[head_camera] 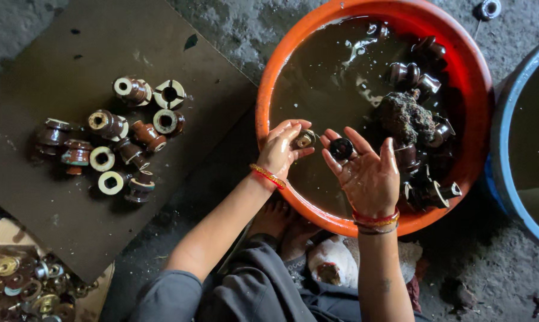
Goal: The person washes small metal parts by hand in a red basin filled with water. They repeatedly pick up parts, scrub them, and place them on a nearby cardboard sheet.
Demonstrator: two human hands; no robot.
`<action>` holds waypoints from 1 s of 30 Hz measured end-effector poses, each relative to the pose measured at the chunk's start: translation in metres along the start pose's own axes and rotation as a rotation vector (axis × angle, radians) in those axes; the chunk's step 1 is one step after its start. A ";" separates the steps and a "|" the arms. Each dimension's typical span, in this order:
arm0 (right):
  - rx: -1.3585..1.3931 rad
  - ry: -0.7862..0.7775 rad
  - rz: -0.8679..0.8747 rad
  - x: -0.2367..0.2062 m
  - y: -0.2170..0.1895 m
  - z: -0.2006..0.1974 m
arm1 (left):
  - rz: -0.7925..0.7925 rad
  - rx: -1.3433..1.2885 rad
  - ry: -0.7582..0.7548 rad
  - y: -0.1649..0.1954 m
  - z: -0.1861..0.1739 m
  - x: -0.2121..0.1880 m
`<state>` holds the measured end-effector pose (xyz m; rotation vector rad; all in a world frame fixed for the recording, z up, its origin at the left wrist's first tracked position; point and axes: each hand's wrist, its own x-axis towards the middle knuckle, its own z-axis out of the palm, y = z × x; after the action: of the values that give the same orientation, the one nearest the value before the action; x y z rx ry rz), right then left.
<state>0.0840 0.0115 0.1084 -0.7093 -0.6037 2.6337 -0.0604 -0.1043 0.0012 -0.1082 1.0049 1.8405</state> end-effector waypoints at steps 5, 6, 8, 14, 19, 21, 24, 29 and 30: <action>-0.081 -0.006 -0.041 0.001 0.007 0.014 | 0.010 -0.049 -0.093 -0.014 0.011 0.013; -0.069 0.004 -0.044 0.004 0.010 0.017 | -0.004 -0.043 -0.077 -0.016 0.013 0.015; -0.047 0.029 -0.046 0.008 0.018 0.021 | -0.035 -0.035 -0.041 -0.021 0.016 0.019; -0.296 -0.119 -0.214 0.024 0.041 0.011 | -0.230 -0.244 0.123 -0.025 0.013 0.043; -1.677 0.232 -0.530 0.111 -0.006 -0.017 | 0.133 0.301 0.147 -0.018 -0.004 0.070; -1.976 0.096 -0.731 0.149 -0.023 -0.019 | 0.334 0.654 0.142 -0.010 -0.002 0.084; -2.364 0.011 -0.604 0.186 -0.033 -0.010 | 0.519 1.234 0.121 0.005 0.014 0.108; -2.645 0.038 -0.258 0.206 -0.016 0.007 | 0.457 1.925 0.199 0.022 0.040 0.152; -2.670 0.001 -0.270 0.206 -0.010 0.005 | 0.501 1.975 0.191 0.022 0.040 0.157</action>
<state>-0.0841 0.1067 0.0368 -0.6908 -3.2942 -0.0416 -0.1423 0.0322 -0.0356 1.2176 2.6296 0.4545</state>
